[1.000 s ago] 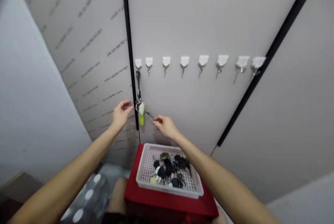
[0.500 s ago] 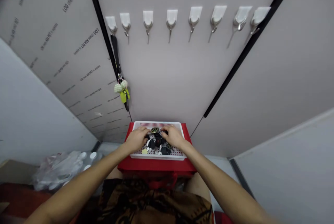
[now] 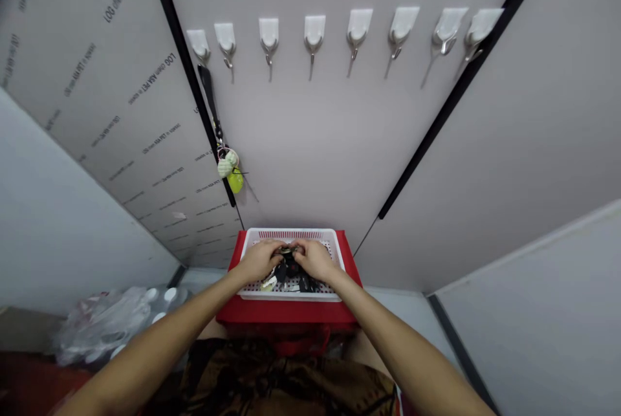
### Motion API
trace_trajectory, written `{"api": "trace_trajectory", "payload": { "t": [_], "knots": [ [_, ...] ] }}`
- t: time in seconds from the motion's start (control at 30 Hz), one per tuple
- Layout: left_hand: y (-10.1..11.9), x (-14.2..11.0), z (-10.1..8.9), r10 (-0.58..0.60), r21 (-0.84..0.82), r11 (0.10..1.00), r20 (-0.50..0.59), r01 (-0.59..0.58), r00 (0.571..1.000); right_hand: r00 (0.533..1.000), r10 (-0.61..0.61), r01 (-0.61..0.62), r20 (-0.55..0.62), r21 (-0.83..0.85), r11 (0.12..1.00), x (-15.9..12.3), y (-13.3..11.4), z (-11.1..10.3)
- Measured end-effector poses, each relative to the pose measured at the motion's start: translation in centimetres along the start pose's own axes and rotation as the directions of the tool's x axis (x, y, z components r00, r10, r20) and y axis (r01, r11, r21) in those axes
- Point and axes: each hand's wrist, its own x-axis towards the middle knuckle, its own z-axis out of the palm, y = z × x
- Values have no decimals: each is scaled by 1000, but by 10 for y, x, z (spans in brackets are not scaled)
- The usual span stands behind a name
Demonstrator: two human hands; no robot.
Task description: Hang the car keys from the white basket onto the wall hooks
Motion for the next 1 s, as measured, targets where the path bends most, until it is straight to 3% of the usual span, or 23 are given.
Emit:
{"api": "trace_trajectory", "payload": {
  "t": [0.13,0.2,0.3,0.4,0.5,0.6,0.7,0.87,1.0],
  "knots": [
    [-1,1,-1,-66,-119,991,-92,55,994,977,152,-97,-148,322,942,-1,5,0],
    [1,1,-2,-30,-184,983,-154,1,988,968,180,-92,-174,423,901,-1,-1,-3],
    [7,1,-1,70,-284,952,-174,-118,982,979,121,-24,-165,499,866,0,-17,-10],
    [13,2,2,41,-430,898,-138,-97,990,987,30,50,-156,484,874,0,-31,-16],
    [18,5,0,-87,-622,783,-107,2,990,989,2,65,-148,449,891,0,-35,-21],
    [24,8,-9,-197,-797,600,-68,66,978,988,20,57,-155,474,879,0,-34,-25],
    [31,10,-23,-239,-883,463,-37,80,970,998,-14,42,-56,532,846,-1,-34,-26],
    [39,10,-46,-246,-859,510,-109,33,963,996,-84,79,-13,497,864,-1,-39,-27],
    [38,11,-63,-182,-852,524,-107,5,977,989,-147,122,25,432,893,-2,-47,-30]
  ]
}}
